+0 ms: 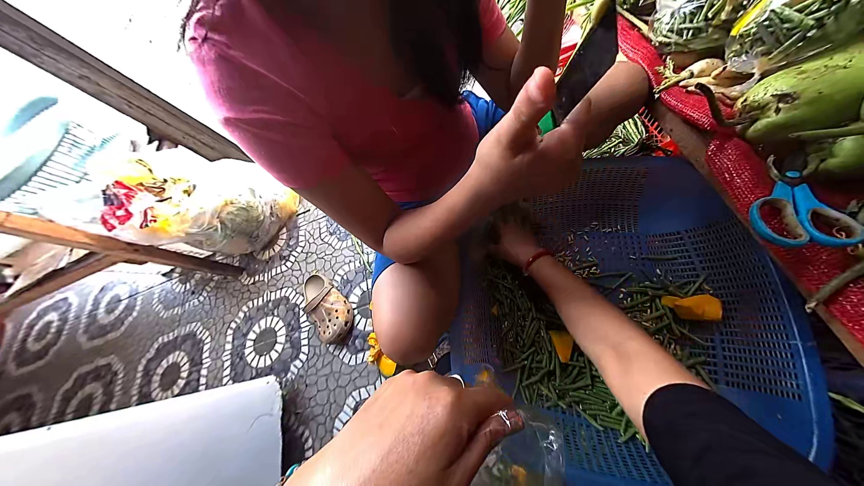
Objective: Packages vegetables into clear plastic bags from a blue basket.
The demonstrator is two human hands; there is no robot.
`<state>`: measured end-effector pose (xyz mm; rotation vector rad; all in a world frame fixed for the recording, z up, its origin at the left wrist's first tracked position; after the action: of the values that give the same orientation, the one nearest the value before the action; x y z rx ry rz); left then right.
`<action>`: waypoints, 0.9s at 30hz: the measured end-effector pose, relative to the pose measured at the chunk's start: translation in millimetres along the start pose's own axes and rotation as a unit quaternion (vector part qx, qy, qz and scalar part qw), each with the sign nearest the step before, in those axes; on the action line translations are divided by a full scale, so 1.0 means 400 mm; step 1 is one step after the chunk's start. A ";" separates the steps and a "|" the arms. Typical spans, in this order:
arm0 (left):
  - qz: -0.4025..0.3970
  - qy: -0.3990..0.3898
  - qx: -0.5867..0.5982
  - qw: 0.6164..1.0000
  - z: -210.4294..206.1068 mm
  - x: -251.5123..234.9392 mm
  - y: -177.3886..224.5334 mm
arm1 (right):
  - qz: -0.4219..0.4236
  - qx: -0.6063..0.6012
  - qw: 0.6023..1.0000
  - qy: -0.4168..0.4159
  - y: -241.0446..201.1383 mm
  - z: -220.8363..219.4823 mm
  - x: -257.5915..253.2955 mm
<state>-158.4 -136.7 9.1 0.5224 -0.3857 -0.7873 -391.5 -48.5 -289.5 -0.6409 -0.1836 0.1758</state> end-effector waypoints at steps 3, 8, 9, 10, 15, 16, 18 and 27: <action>0.000 0.012 -0.009 1.000 0.001 0.002 0.004 | -0.029 0.036 0.999 0.009 -0.028 -0.052 0.085; -0.005 0.034 -0.032 0.999 0.002 0.009 0.010 | -0.055 0.083 0.986 -0.134 -0.057 -0.092 0.291; 0.000 0.038 -0.036 0.999 0.003 0.012 0.011 | -0.072 0.088 0.980 -0.162 -0.055 -0.096 0.347; 0.004 0.041 -0.041 0.998 0.005 0.015 0.012 | -0.101 0.087 0.971 -0.196 -0.057 -0.086 0.404; -0.012 0.026 -0.037 0.999 -0.005 0.032 0.027 | -0.201 0.031 0.949 -0.242 -0.063 0.137 0.463; -0.018 0.020 -0.033 0.999 -0.010 0.032 0.030 | -0.189 0.002 0.967 -0.172 -0.042 0.182 0.405; -0.022 0.015 -0.031 0.999 -0.014 0.030 0.030 | -0.150 -0.027 0.988 -0.021 0.031 0.226 0.257; -0.004 -0.013 -0.016 1.000 -0.013 0.021 0.009 | -0.055 0.039 0.996 -0.054 0.190 0.097 -0.005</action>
<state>-148.4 -139.4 8.1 0.4841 -0.3955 -0.8070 -410.0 33.5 -305.3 -0.5428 -0.3141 0.1114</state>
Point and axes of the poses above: each hand's wrist, its own x-axis away from the middle knuckle, its own z-axis out of the back of the hand, y = z × x, the point moved 8 cm from there along -x, towards the middle knuckle, and after that the axes turned 3 degrees about -z, right-handed, at the moved point
